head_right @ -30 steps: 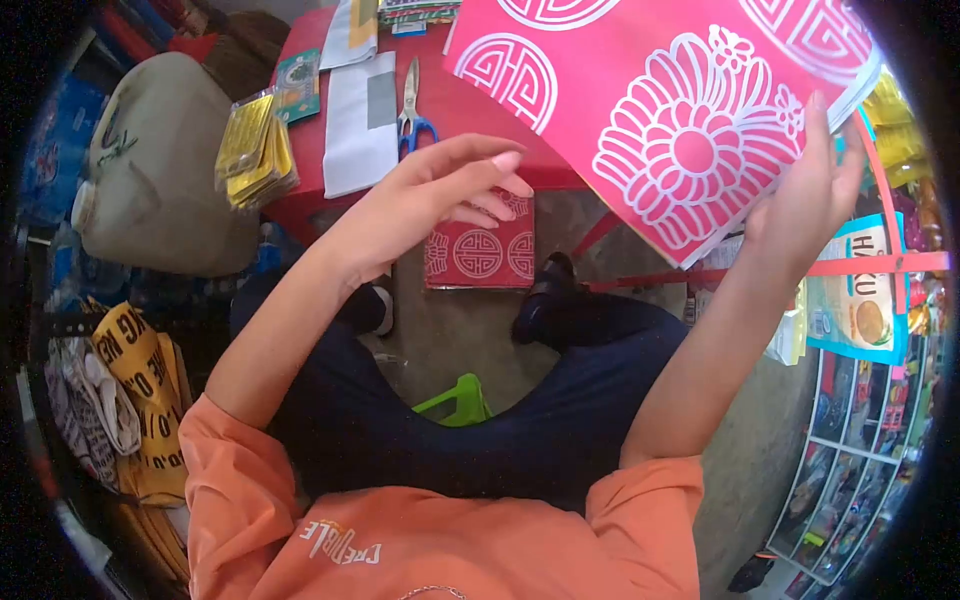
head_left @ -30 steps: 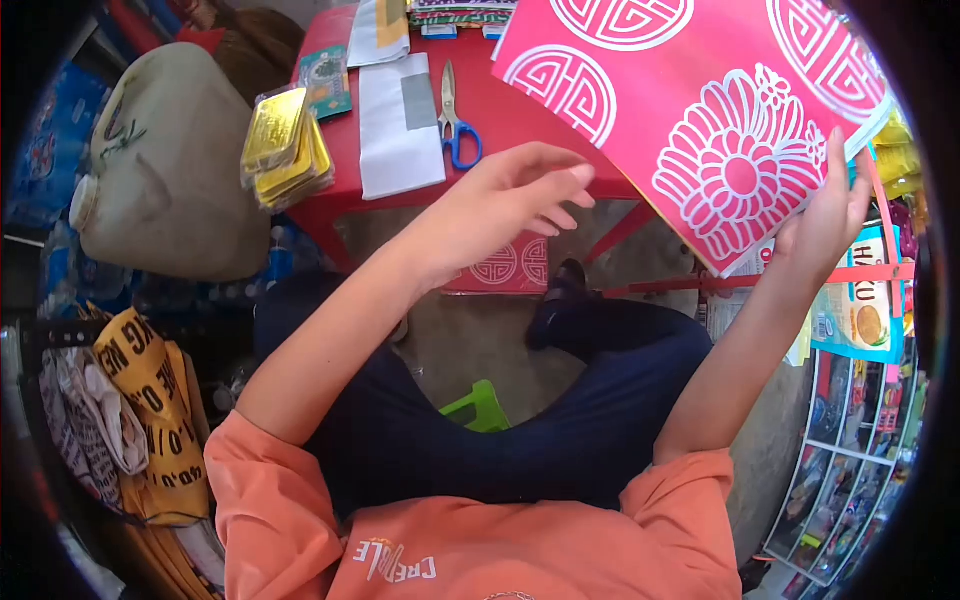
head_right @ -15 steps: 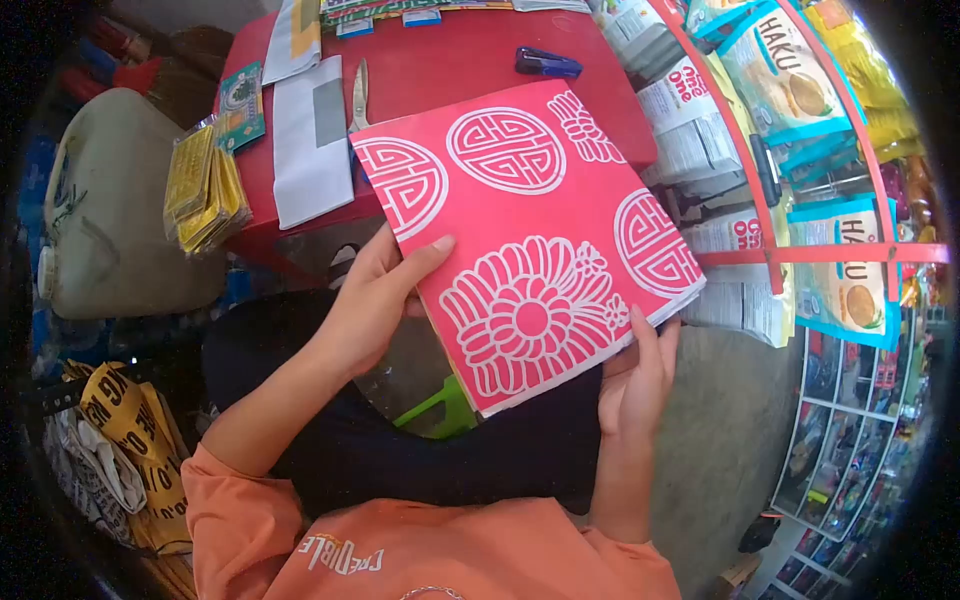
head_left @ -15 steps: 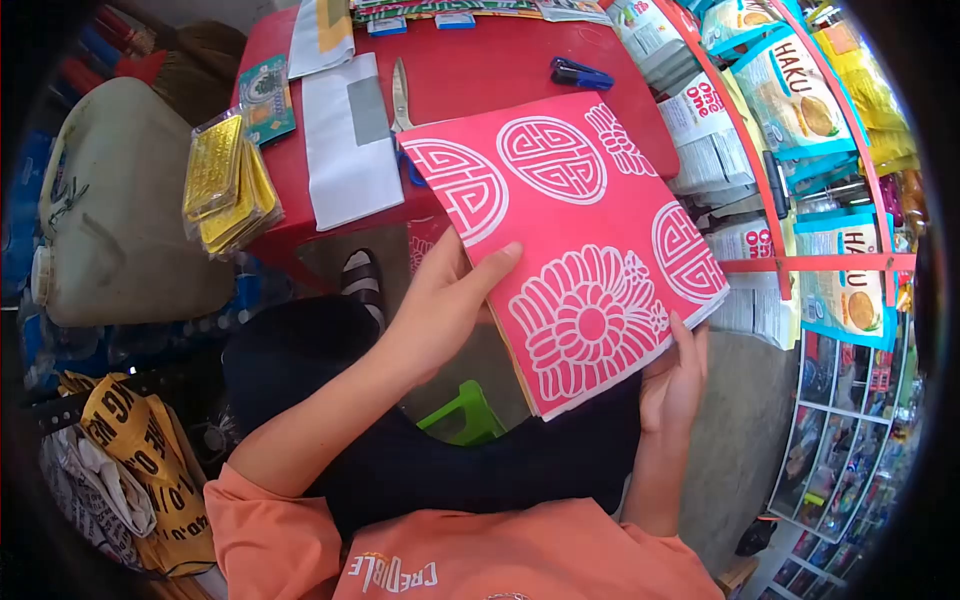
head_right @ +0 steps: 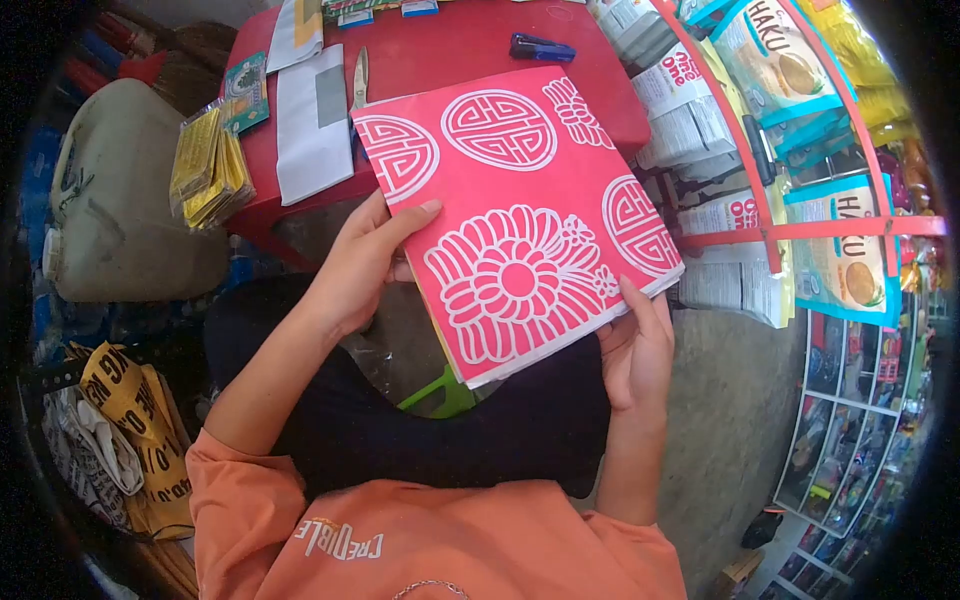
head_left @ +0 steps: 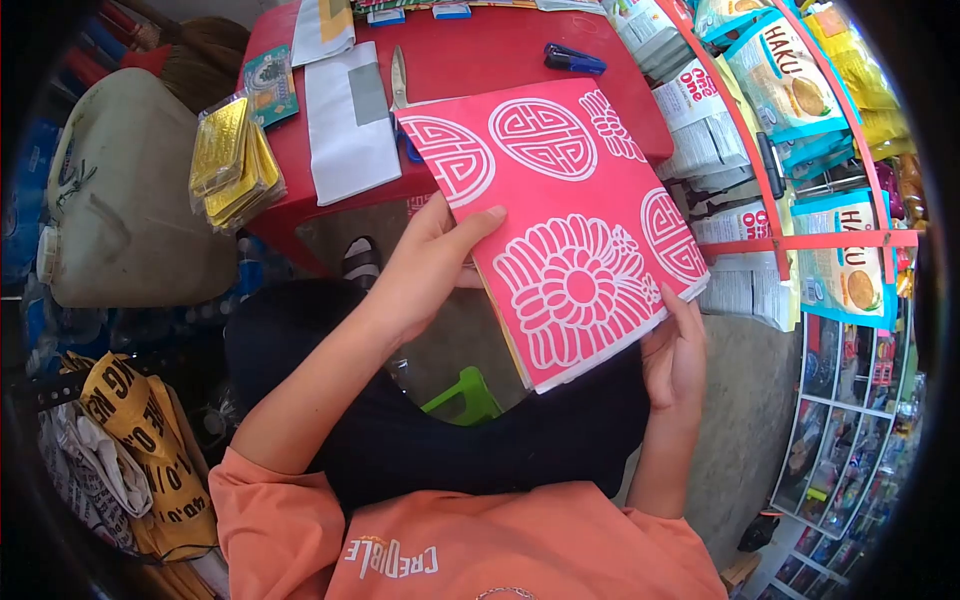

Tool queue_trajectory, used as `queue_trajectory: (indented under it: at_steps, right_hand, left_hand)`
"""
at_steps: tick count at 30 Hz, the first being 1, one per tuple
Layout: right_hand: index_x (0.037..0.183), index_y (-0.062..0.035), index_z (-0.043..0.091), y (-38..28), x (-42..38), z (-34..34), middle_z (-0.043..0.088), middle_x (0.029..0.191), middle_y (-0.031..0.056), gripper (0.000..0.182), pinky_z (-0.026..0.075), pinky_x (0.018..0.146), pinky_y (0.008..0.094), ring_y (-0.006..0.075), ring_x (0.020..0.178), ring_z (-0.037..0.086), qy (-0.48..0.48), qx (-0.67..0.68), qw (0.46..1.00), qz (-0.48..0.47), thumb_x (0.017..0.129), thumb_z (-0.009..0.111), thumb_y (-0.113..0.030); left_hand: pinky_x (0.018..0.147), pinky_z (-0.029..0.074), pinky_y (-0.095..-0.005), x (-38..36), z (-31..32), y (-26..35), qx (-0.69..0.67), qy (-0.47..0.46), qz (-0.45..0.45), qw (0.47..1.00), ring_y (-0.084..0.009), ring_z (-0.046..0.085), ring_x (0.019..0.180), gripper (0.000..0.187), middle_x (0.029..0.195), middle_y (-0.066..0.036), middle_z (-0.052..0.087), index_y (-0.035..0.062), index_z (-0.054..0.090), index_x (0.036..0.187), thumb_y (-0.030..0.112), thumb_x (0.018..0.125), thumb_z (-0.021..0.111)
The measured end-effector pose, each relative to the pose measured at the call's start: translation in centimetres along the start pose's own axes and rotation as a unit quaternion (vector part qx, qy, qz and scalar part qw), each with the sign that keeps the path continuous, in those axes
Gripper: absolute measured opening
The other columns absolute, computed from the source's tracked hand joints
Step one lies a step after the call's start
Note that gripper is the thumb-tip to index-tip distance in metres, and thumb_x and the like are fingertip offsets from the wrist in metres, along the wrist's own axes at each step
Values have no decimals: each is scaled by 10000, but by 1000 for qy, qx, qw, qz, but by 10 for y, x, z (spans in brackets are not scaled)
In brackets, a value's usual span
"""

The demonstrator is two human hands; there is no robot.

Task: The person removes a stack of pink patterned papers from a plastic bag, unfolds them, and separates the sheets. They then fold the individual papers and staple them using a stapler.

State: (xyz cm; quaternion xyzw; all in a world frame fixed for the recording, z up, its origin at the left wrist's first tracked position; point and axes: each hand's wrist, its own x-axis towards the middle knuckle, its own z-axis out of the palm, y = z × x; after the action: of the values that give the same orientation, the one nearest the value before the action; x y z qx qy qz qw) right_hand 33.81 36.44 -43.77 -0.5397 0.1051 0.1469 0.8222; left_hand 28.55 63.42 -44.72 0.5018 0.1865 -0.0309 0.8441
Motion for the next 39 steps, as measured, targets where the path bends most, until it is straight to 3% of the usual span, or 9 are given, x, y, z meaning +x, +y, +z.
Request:
queue_trajectory:
  at_steps: [15, 24, 25, 28, 29, 32, 36, 38, 39]
  right_hand:
    - [1393, -37, 435, 7, -21, -8, 622, 1288, 138, 425, 622, 862, 376, 225, 1087, 685, -20, 6, 1000, 22, 985, 552, -57]
    - [1369, -31, 445, 15, -42, -12, 643, 1240, 121, 450, 626, 848, 382, 235, 1070, 694, -23, -17, 999, 16, 948, 607, -49]
    - [1364, -12, 446, 15, -47, -13, 646, 1226, 131, 468, 631, 830, 387, 243, 1061, 698, -25, -8, 999, 21, 929, 620, -29]
    - [1361, 9, 444, 16, -61, -17, 647, 1224, 152, 484, 634, 823, 399, 257, 1047, 704, -44, -10, 998, 39, 912, 625, 5]
    - [1351, 31, 455, 15, -65, -18, 656, 1208, 170, 492, 633, 833, 411, 266, 1031, 711, -57, -3, 997, 52, 893, 635, 24]
    - [1426, 8, 390, 14, -77, -37, 598, 1326, 161, 579, 612, 907, 433, 276, 1156, 659, -130, -49, 985, 101, 892, 615, 16]
    - [1439, 23, 401, 4, -79, -50, 599, 1336, 169, 606, 579, 942, 435, 287, 1189, 639, -161, -82, 975, 130, 877, 628, 25]
    - [1391, 31, 471, -3, -63, -74, 637, 1285, 148, 545, 564, 949, 399, 251, 1143, 661, -181, -102, 974, 92, 879, 657, 15]
    - [1367, 34, 506, -3, -56, -81, 655, 1260, 138, 515, 557, 952, 381, 233, 1120, 672, -187, -115, 973, 74, 880, 672, 11]
  left_hand:
    - [767, 600, -258, 1, -6, -2, 26, 28, 13, 999, -109, 721, 934, 386, 1129, -74, 699, 48, 513, 1311, 248, 1001, 627]
    - [747, 600, -239, -4, -20, 3, 48, 9, 7, 999, -116, 723, 927, 434, 1147, -77, 691, 17, 473, 1369, 191, 997, 615]
    - [785, 585, -240, -10, -21, 6, 61, 4, -5, 998, -106, 709, 962, 460, 1176, -67, 681, 20, 460, 1399, 186, 1000, 618]
    - [862, 559, -254, -33, -18, 4, 46, 7, 67, 997, -97, 679, 1036, 477, 1215, -65, 663, 15, 448, 1425, 165, 1004, 616]
    - [944, 516, -272, -43, -20, 1, 52, 7, 86, 995, -98, 644, 1097, 485, 1270, -71, 639, 8, 438, 1443, 133, 1007, 612]
    - [991, 486, -291, -92, -22, -7, 59, 32, 129, 989, -114, 623, 1132, 496, 1305, -83, 624, -2, 427, 1456, 115, 1009, 606]
    - [1025, 466, -313, -154, -25, -36, 85, 103, 139, 981, -154, 566, 1243, 576, 1393, -108, 566, 0, 365, 1500, 64, 989, 621]
    - [1002, 496, -334, -183, -17, -59, 82, 110, 121, 983, -193, 539, 1292, 700, 1479, -132, 484, 30, 262, 1556, 52, 968, 644]
    - [915, 568, -376, -206, -15, -62, 37, 75, 66, 994, -256, 538, 1298, 802, 1529, -150, 418, 62, 164, 1590, 58, 957, 657]
